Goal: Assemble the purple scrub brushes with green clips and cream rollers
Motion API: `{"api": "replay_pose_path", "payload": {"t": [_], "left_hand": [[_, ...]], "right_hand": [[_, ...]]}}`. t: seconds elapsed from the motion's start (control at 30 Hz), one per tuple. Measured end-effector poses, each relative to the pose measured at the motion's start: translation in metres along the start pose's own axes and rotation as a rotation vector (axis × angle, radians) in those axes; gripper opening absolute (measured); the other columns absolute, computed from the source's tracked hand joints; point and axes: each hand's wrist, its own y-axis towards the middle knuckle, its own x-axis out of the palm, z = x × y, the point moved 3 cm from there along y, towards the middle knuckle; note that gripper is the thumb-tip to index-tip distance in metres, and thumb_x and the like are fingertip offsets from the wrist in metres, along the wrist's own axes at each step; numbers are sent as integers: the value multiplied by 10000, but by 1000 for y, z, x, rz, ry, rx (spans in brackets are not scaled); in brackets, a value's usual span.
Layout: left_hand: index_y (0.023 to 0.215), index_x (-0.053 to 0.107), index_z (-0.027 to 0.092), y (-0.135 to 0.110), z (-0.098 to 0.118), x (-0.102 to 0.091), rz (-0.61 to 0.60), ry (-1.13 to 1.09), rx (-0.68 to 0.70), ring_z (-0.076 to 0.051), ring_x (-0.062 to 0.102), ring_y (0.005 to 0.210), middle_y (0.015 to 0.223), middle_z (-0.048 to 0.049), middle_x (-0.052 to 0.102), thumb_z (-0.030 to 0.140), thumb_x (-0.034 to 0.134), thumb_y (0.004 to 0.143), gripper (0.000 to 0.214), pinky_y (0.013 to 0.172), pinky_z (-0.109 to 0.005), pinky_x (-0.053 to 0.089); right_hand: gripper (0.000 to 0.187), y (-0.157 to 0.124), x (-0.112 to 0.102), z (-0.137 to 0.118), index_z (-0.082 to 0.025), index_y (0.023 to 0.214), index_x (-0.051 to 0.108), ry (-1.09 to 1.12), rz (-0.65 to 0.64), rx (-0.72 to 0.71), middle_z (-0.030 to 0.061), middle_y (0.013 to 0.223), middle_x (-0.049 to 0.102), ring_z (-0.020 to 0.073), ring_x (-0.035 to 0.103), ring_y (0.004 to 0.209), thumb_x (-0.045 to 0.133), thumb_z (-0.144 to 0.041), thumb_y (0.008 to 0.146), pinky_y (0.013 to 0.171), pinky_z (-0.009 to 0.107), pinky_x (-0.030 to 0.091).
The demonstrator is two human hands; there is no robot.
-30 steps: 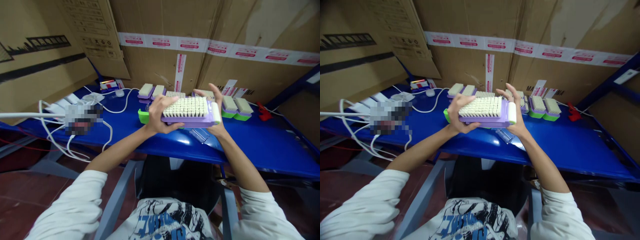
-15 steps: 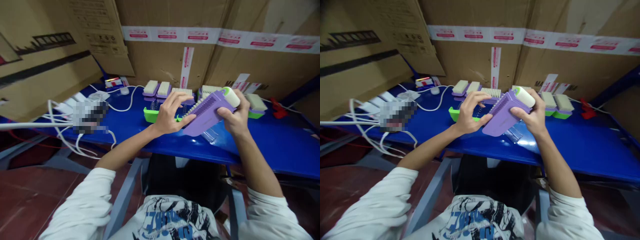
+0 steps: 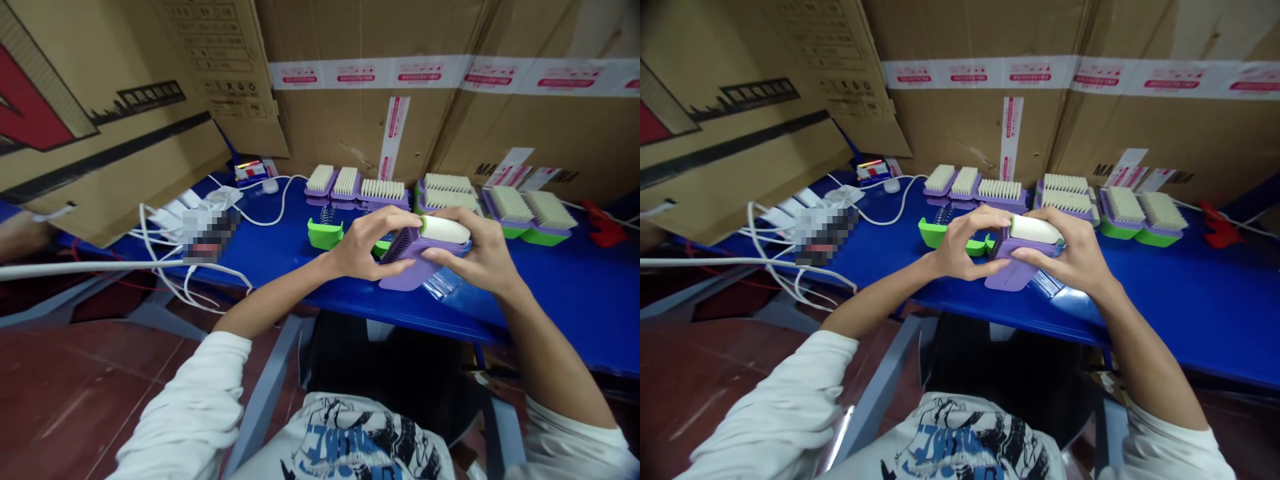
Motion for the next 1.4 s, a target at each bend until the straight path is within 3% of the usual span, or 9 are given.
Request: {"api": "replay_pose_path", "payload": {"t": [0.17,0.23,0.43,0.53,0.83,1.07,1.2,1.33,1.4], "left_hand": [[1411,571,260,4,0,-11,-75,-7,-78,-261,766,1144,1243,-88,748,310,852,966,529,853,-401,701],[1350,570,271,6,0,-16,-107,-2,-99,-243,755,1082,1183,-62,732,320,862,942,504,804,-377,679],[1226,572,266,6,-7,-25,-92,-38,-100,-201,713,972,1143,-53,725,315,881,882,465,715,-309,600],[1220,581,263,4,-9,-24,-78,-49,-139,-181,693,925,1119,-45,715,318,886,872,466,684,-283,572],[1178,588,268,6,-9,-24,-65,-117,-194,-162,632,873,1050,-6,654,278,852,856,416,669,-274,542],[1165,581,277,4,-14,-25,-96,-123,-222,-171,640,874,1022,3,636,299,863,826,441,631,-270,554],[1269,582,300,-2,-17,-25,-93,-159,-333,-207,700,936,1103,-25,643,384,924,814,575,631,-303,596],[1482,524,360,-7,-21,-22,-65,-263,-434,-277,794,1014,1018,1,616,470,991,791,841,680,-343,657],[1526,514,363,-9,-23,-22,-51,-262,-452,-307,822,1052,981,11,600,505,1002,776,907,702,-356,677]], "right_hand": [[306,7,-1,-11,-255,1238,825,-71,23,-88,143,1288,786,345,774,1202,742,-505,1081,1026,555,632],[285,15,-3,-19,-249,1213,841,-105,-8,-93,128,1226,786,322,774,1150,778,-485,1066,990,523,634],[308,44,-11,-37,-238,1120,887,-128,-264,-18,80,1040,820,257,769,910,815,-528,1049,815,430,596],[302,49,-12,-40,-233,1129,906,-98,-284,1,76,1024,835,246,773,881,818,-512,1053,781,411,584],[367,43,-5,-49,-242,1131,928,-181,-177,33,100,1065,849,259,778,912,776,-569,1067,821,426,620],[432,41,-2,-51,-264,1120,946,-142,-132,143,98,1045,823,230,721,832,783,-656,1038,643,380,552],[459,39,0,-48,-290,1136,939,-126,-84,165,92,1040,804,245,726,884,753,-700,1042,638,379,567],[436,39,-7,-45,-262,1156,905,-68,126,127,96,1069,788,270,747,955,763,-662,1054,693,400,596],[375,34,-16,-46,-303,1230,869,-31,265,137,85,1121,787,290,775,990,777,-623,1058,762,438,636]]}}
